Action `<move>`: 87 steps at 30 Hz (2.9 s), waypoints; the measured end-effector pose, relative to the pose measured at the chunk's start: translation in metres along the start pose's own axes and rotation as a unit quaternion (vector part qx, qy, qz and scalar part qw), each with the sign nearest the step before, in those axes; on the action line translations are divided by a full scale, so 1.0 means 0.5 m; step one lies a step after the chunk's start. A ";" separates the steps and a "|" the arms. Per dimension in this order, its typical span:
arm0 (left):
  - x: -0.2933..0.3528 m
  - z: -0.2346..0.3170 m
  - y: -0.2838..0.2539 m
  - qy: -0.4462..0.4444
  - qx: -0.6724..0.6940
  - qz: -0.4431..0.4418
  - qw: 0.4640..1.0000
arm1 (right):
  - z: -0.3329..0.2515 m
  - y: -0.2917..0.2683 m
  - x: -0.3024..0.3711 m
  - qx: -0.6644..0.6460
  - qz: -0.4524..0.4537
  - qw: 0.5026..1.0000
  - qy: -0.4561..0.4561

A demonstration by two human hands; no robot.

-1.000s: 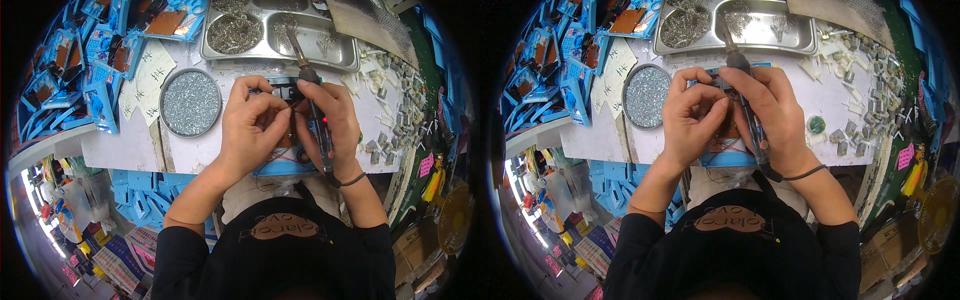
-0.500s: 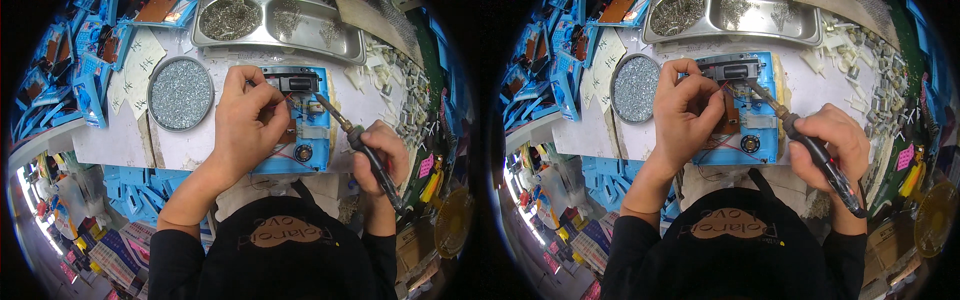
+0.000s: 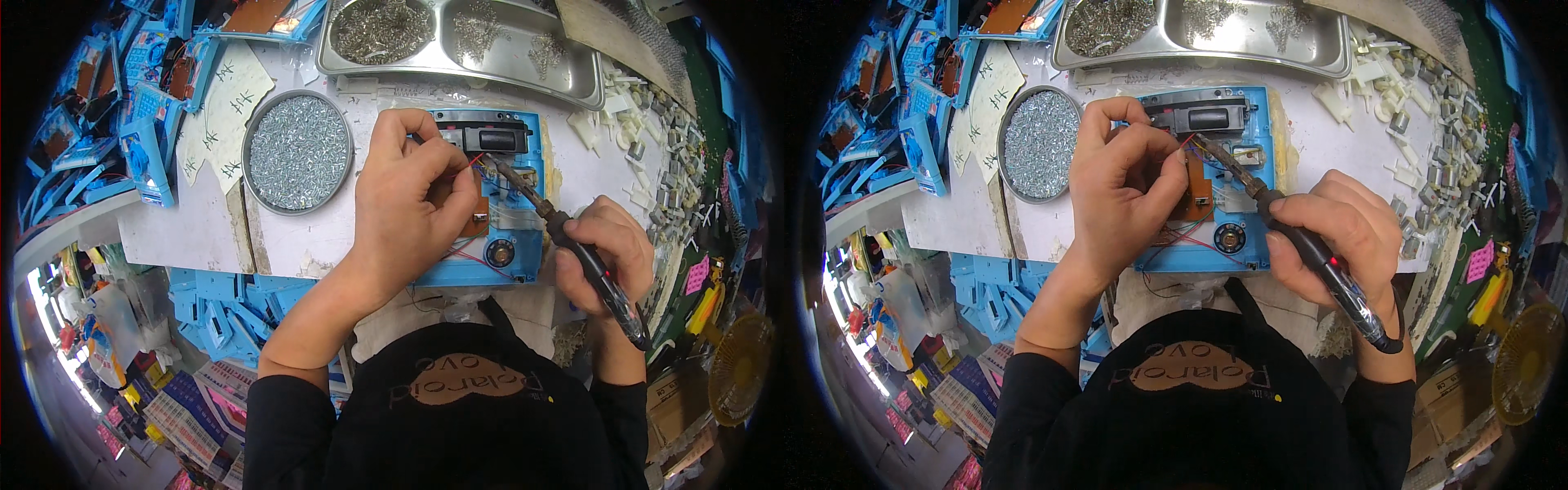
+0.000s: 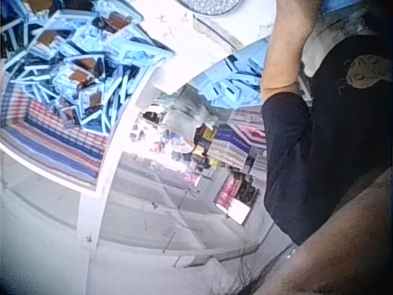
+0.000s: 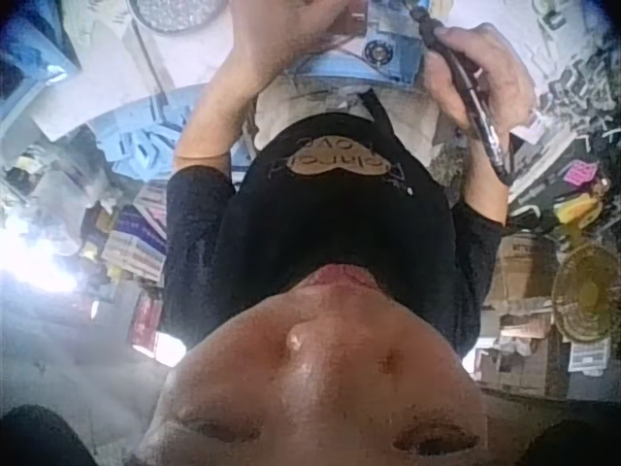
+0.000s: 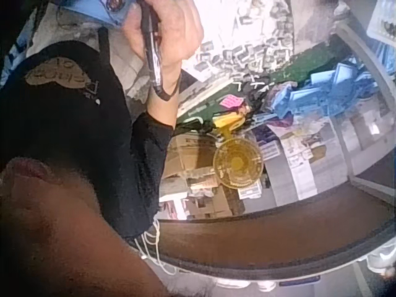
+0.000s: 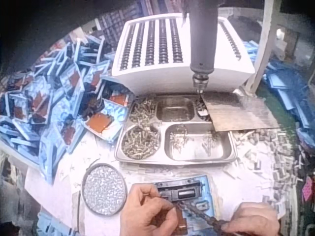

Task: Assemble internal components of a small electronic device, including soldering wires and securing the casing.

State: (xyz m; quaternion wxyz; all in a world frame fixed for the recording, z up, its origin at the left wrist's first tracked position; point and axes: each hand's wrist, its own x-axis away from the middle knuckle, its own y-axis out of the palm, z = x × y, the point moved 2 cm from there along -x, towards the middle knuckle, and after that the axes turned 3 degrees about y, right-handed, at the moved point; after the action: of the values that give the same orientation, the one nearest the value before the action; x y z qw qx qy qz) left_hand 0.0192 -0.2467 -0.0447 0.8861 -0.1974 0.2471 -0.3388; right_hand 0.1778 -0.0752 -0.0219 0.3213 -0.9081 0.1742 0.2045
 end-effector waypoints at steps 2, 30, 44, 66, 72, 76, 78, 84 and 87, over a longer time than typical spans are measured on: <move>0.001 -0.001 0.001 0.003 0.005 0.004 1.000 | 0.001 0.002 0.000 0.002 0.006 1.000 -0.001; -0.001 0.002 0.005 0.012 -0.019 0.017 1.000 | 0.005 -0.010 0.001 0.007 -0.007 1.000 -0.014; -0.005 0.004 0.015 0.016 -0.039 0.035 0.998 | 0.010 -0.004 -0.005 0.026 -0.010 1.000 -0.004; -0.006 0.009 0.018 0.022 -0.076 0.035 0.996 | 0.016 0.002 -0.018 0.027 -0.019 0.999 -0.001; -0.005 0.006 0.021 0.012 -0.053 0.038 0.998 | 0.013 -0.005 -0.015 0.021 -0.021 1.000 -0.002; -0.005 0.006 0.021 0.016 -0.059 0.042 0.997 | 0.011 -0.013 -0.006 0.017 -0.012 1.000 -0.001; -0.003 0.007 0.021 0.014 -0.068 0.043 0.997 | 0.011 -0.016 0.000 0.016 -0.004 1.000 -0.002; -0.006 0.011 0.023 0.000 -0.056 0.046 0.997 | 0.008 -0.022 0.003 0.021 0.005 1.000 -0.008; -0.004 0.012 0.025 -0.012 -0.058 0.047 0.997 | 0.009 -0.025 0.007 0.021 0.013 1.000 -0.007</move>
State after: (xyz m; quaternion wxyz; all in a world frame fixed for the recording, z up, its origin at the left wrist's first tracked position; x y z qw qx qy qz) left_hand 0.0275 -0.2357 -0.0460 0.8911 -0.2406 0.2645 -0.2793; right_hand 0.1849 -0.0638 -0.0204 0.3391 -0.8973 0.1878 0.2111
